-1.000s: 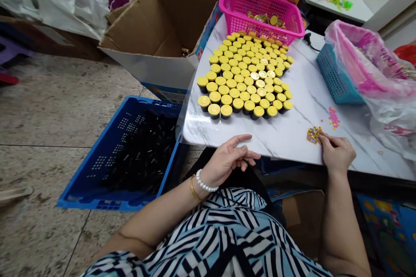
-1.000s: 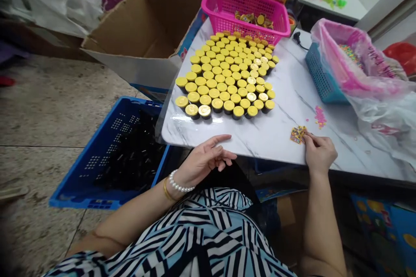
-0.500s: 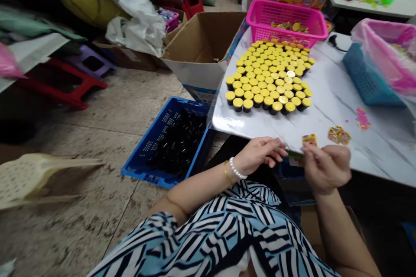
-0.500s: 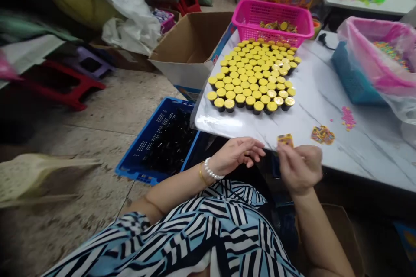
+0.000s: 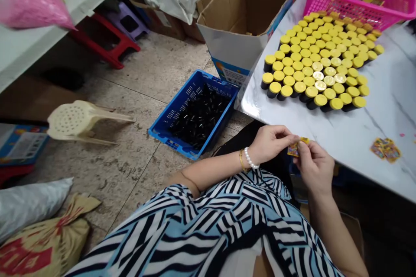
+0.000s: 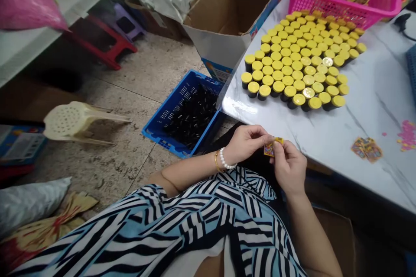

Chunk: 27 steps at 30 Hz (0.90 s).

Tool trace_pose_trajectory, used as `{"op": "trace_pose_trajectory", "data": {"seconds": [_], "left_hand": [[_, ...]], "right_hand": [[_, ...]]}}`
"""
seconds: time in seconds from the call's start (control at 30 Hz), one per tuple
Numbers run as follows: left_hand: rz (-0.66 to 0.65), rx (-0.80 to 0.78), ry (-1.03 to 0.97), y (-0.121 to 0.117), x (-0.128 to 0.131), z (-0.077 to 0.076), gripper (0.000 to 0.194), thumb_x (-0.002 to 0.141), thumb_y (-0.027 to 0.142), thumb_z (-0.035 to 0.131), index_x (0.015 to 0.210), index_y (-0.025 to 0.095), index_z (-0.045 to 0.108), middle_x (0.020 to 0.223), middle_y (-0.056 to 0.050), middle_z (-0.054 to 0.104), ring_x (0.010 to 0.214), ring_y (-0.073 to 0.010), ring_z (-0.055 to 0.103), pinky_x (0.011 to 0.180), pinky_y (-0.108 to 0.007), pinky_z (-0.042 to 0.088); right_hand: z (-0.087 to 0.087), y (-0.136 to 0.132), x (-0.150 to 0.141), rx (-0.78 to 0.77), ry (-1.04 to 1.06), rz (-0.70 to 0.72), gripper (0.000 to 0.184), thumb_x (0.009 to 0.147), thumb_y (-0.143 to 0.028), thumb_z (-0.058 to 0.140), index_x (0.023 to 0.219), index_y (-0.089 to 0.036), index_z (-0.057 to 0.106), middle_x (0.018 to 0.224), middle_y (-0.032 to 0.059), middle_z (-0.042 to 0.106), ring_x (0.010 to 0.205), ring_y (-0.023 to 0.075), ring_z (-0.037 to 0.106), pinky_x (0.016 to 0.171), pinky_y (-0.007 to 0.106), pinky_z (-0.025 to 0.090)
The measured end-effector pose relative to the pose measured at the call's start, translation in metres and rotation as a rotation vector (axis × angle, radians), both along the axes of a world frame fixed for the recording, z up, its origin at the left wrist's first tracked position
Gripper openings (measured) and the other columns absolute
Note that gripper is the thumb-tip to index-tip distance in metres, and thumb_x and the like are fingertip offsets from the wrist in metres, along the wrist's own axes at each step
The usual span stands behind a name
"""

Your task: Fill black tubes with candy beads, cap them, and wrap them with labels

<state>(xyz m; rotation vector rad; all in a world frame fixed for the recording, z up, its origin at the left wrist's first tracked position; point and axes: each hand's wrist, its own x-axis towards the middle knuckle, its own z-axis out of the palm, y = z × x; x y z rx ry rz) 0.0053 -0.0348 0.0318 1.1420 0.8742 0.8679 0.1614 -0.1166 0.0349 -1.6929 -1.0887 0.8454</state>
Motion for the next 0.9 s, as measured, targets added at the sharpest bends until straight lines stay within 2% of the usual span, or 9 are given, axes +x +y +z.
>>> {"op": "trace_pose_trajectory", "data": {"seconds": [0.1, 0.2, 0.37, 0.5, 0.67, 0.9], "left_hand": [[0.101, 0.029, -0.036, -0.006, -0.005, 0.007, 0.055, 0.085, 0.067, 0.077, 0.084, 0.013, 0.071, 0.069, 0.000, 0.063, 0.059, -0.0072, 0.051, 0.056, -0.021, 0.039], [0.077, 0.028, -0.056, -0.012, -0.013, 0.015, 0.057, 0.088, 0.069, 0.072, 0.082, 0.013, 0.071, 0.067, 0.000, 0.062, 0.055, -0.0065, 0.048, 0.053, -0.021, 0.036], [0.105, 0.142, -0.015, -0.017, -0.020, 0.023, 0.050, 0.090, 0.062, 0.074, 0.088, 0.013, 0.081, 0.083, -0.009, 0.073, 0.070, -0.0126, 0.061, 0.066, -0.026, 0.048], [0.112, 0.230, 0.014, -0.016, -0.020, 0.024, 0.042, 0.093, 0.054, 0.074, 0.095, 0.014, 0.085, 0.088, -0.012, 0.076, 0.076, -0.0164, 0.065, 0.071, -0.029, 0.051], [0.116, 0.232, 0.049, -0.014, -0.022, 0.021, 0.040, 0.092, 0.055, 0.075, 0.092, 0.016, 0.086, 0.083, -0.010, 0.075, 0.071, -0.0151, 0.062, 0.067, -0.028, 0.048], [0.112, 0.202, 0.055, -0.010, -0.026, 0.020, 0.036, 0.090, 0.050, 0.079, 0.090, 0.014, 0.086, 0.082, -0.009, 0.073, 0.070, -0.0133, 0.060, 0.064, -0.026, 0.045]], "right_hand": [[0.002, 0.004, -0.011, 0.111, -0.054, -0.164, 0.048, 0.099, -0.057, 0.065, 0.075, -0.016, 0.068, 0.058, -0.0011, 0.059, 0.050, 0.0091, 0.050, 0.050, 0.022, 0.040], [0.002, 0.007, -0.018, 0.179, -0.084, -0.222, 0.049, 0.099, -0.057, 0.064, 0.074, -0.015, 0.070, 0.061, 0.0008, 0.063, 0.052, 0.0104, 0.055, 0.053, 0.023, 0.043], [0.004, 0.011, -0.025, 0.249, -0.160, -0.221, 0.049, 0.101, -0.053, 0.064, 0.068, -0.017, 0.068, 0.058, 0.0000, 0.060, 0.053, 0.0113, 0.054, 0.057, 0.026, 0.044], [0.003, 0.012, -0.024, 0.282, -0.215, -0.183, 0.049, 0.102, -0.049, 0.062, 0.065, -0.018, 0.064, 0.059, -0.0006, 0.058, 0.054, 0.0112, 0.053, 0.058, 0.026, 0.043], [-0.005, 0.010, -0.022, 0.259, -0.305, -0.163, 0.046, 0.103, -0.049, 0.060, 0.070, -0.019, 0.066, 0.065, 0.0009, 0.062, 0.059, 0.0127, 0.055, 0.062, 0.028, 0.045], [-0.005, 0.013, -0.021, 0.350, -0.373, -0.123, 0.039, 0.105, -0.041, 0.059, 0.073, -0.019, 0.064, 0.069, 0.0012, 0.061, 0.064, 0.0136, 0.056, 0.066, 0.030, 0.044]]}}
